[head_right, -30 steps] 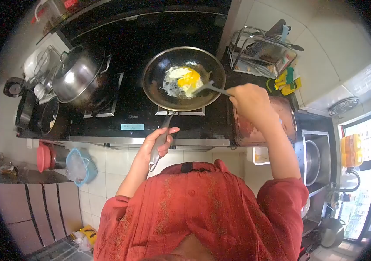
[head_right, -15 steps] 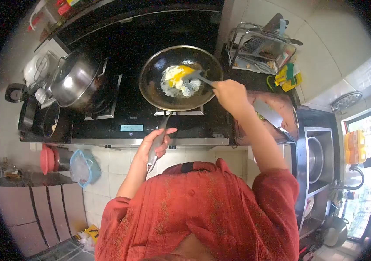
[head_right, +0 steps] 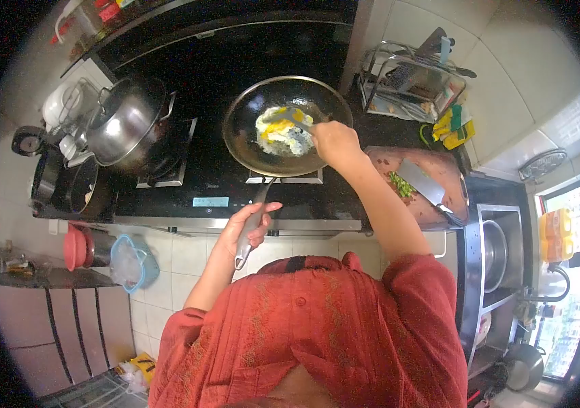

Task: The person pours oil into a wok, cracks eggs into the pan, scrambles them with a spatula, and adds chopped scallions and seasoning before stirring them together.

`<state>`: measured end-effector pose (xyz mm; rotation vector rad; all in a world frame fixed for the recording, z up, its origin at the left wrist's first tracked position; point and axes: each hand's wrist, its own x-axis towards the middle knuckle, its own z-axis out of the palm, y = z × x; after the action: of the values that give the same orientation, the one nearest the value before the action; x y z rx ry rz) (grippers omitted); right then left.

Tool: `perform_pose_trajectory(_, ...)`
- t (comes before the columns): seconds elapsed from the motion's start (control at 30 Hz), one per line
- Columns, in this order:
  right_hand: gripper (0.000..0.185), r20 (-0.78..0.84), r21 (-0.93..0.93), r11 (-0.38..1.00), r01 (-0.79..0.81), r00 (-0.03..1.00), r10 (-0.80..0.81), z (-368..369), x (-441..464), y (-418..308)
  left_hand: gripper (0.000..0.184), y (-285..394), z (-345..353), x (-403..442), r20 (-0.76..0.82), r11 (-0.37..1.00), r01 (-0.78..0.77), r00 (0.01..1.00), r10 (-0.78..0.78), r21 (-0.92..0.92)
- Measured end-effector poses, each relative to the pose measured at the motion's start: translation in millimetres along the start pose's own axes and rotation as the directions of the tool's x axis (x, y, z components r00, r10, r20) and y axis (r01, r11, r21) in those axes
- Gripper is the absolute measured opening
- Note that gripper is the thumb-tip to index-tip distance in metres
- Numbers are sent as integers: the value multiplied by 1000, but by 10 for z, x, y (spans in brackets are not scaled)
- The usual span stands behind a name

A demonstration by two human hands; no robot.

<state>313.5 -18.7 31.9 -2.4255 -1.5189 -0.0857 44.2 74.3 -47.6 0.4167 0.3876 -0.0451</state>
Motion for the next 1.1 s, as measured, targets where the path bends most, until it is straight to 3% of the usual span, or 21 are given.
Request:
perform_pose_trajectory(0.1,21,112,-48,998,-27,993,32,-322,-223,-143,47,-4,27,-17,-18,1000,-18,1000,18,15)
perform_pose_trajectory(0.3,17,101,-168,986,21,995,-4,-166,-90,-72,51,-13,28,-8,-33,1000,-10,999,10,-4)
perform_pose_trajectory(0.4,17,22,-173,984,49,999,-46,-4,-74,85,51,9,37,-13,-22,1000,3,1000,-3,8)
perform_pose_trajectory(0.47,17,79,-120,991,-58,995,68,-305,-318,25,48,15,21,-8,-15,1000,-4,1000,4,3)
perform_pose_trajectory(0.57,18,141,-98,994,-46,988,60,-612,-633,-164,45,-8,13,-11,-10,1000,5,1000,-5,1)
perform_pose_trajectory(0.73,16,35,-94,995,33,999,-30,-211,-388,-142,45,-12,41,-6,-21,1000,4,1000,-3,24)
perform_pose_trajectory(0.8,15,46,-114,990,-83,995,88,-182,-372,1,46,-4,25,-11,-22,999,8,1000,-8,31)
perform_pose_trajectory(0.97,16,106,-106,994,-4,994,15,-483,-773,-296,46,-24,33,4,-18,1000,11,1000,-11,14)
perform_pose_trajectory(1.03,25,164,-120,990,-76,982,95,-331,-528,-291,46,-26,41,6,-13,1000,14,1000,-14,3)
perform_pose_trajectory(1.1,25,101,-124,988,-94,989,107,-366,-412,-202,46,-10,39,-11,-8,1000,21,1000,-21,12)
